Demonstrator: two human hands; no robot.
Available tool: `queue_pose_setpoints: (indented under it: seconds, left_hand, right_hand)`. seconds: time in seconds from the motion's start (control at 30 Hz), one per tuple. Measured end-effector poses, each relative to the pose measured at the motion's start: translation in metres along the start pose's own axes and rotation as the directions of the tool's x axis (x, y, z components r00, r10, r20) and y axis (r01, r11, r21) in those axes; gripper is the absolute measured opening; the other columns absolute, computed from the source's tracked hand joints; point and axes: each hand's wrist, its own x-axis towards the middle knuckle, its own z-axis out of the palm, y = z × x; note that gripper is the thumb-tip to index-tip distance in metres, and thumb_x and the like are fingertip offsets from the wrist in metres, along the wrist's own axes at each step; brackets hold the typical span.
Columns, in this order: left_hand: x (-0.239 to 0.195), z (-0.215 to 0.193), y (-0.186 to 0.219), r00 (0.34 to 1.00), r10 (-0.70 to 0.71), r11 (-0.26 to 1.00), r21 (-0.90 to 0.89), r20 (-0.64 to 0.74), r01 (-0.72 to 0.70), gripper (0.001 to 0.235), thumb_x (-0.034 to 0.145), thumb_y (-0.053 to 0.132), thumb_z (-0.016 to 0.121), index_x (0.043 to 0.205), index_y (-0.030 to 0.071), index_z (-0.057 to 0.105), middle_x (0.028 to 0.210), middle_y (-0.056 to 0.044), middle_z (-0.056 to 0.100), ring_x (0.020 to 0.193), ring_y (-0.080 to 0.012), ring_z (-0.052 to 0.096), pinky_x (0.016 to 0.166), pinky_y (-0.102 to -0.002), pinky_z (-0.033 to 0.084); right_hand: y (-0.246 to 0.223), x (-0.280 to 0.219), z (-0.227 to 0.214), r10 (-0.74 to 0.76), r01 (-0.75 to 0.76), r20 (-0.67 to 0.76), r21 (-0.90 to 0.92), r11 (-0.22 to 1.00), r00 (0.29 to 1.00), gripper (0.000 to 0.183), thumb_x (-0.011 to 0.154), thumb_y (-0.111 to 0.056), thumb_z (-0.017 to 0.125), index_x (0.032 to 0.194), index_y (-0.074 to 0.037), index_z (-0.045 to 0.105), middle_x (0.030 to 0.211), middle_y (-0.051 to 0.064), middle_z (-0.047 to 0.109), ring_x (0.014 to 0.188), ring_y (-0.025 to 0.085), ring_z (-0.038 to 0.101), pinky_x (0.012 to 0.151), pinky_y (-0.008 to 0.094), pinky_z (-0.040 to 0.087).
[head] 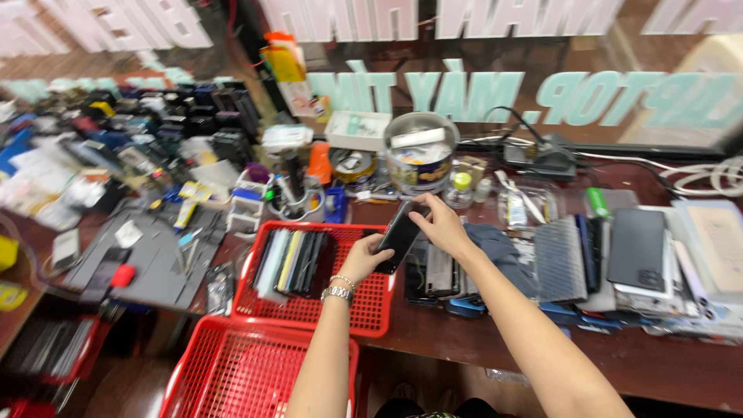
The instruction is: The person wipes multiple mobile phones with a gray cloth, handling them one at a time. They pick up each phone, wipe the front and back surfaces, and place the cleaned phones into a red basket. The process repeats for several devices on a cluttered workbench.
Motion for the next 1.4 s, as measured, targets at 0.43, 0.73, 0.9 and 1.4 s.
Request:
queue_pose_setpoints:
  seconds: [0.43, 0.73, 0.9, 1.4]
  left_hand:
    - [-0.107, -0.061, -0.04, 0.711, 0.071, 0.71, 0.536, -0.699, 0.456, 0.022, 0.082, 0.012, 0.074, 0.104, 0.011, 0.079, 0.095, -0.018, 0.075, 0.09, -0.0358, 0.073, 0.081, -0.045, 0.058]
    - [-0.097, -0.067, -0.051, 0.627, -0.097, 0.651, 0.428, -0.773, 0.627, 0.029, 0.089, 0.014, 0.069, 0.118, 0.012, 0.071, 0.098, -0.018, 0.075, 0.093, -0.0369, 0.072, 0.083, -0.047, 0.058]
    - [-0.099, -0.065, -0.047, 0.645, 0.007, 0.634, 0.502, -0.764, 0.587, 0.025, 0.093, 0.01, 0.065, 0.117, 0.006, 0.061, 0.113, -0.015, 0.068, 0.1, -0.0362, 0.068, 0.083, -0.047, 0.056]
    - [-0.081, -0.058, -0.005, 0.636, 0.242, 0.497, 0.657, -0.733, 0.568, 0.052, 0.075, 0.008, 0.08, 0.121, 0.007, 0.056, 0.116, -0.015, 0.055, 0.112, -0.0355, 0.056, 0.092, -0.044, 0.05]
  right_hand:
    - [0.082, 0.016, 0.237, 0.151, -0.329, 0.454, 0.344, 0.88, 0.878, 0.059, 0.099, -0.021, 0.058, 0.155, -0.01, 0.044, 0.144, 0.015, 0.063, 0.119, 0.021, 0.066, 0.093, 0.038, 0.057]
    - [0.081, 0.011, 0.305, 0.344, -0.655, 0.687, 0.254, 0.712, 0.64, 0.066, 0.103, -0.023, 0.051, 0.16, -0.004, 0.025, 0.16, 0.016, 0.041, 0.143, 0.027, 0.048, 0.111, 0.044, 0.05]
    - [0.055, 0.019, 0.315, 0.386, -0.678, 0.689, 0.208, 0.705, 0.613, 0.068, 0.102, -0.023, 0.051, 0.16, -0.005, 0.021, 0.16, 0.016, 0.041, 0.142, 0.028, 0.049, 0.112, 0.041, 0.048]
    - [0.044, 0.026, 0.283, 0.212, -0.358, 0.634, 0.11, 0.927, 0.744, 0.068, 0.099, -0.029, 0.061, 0.156, -0.003, 0.033, 0.152, 0.018, 0.05, 0.138, 0.026, 0.051, 0.11, 0.034, 0.044]
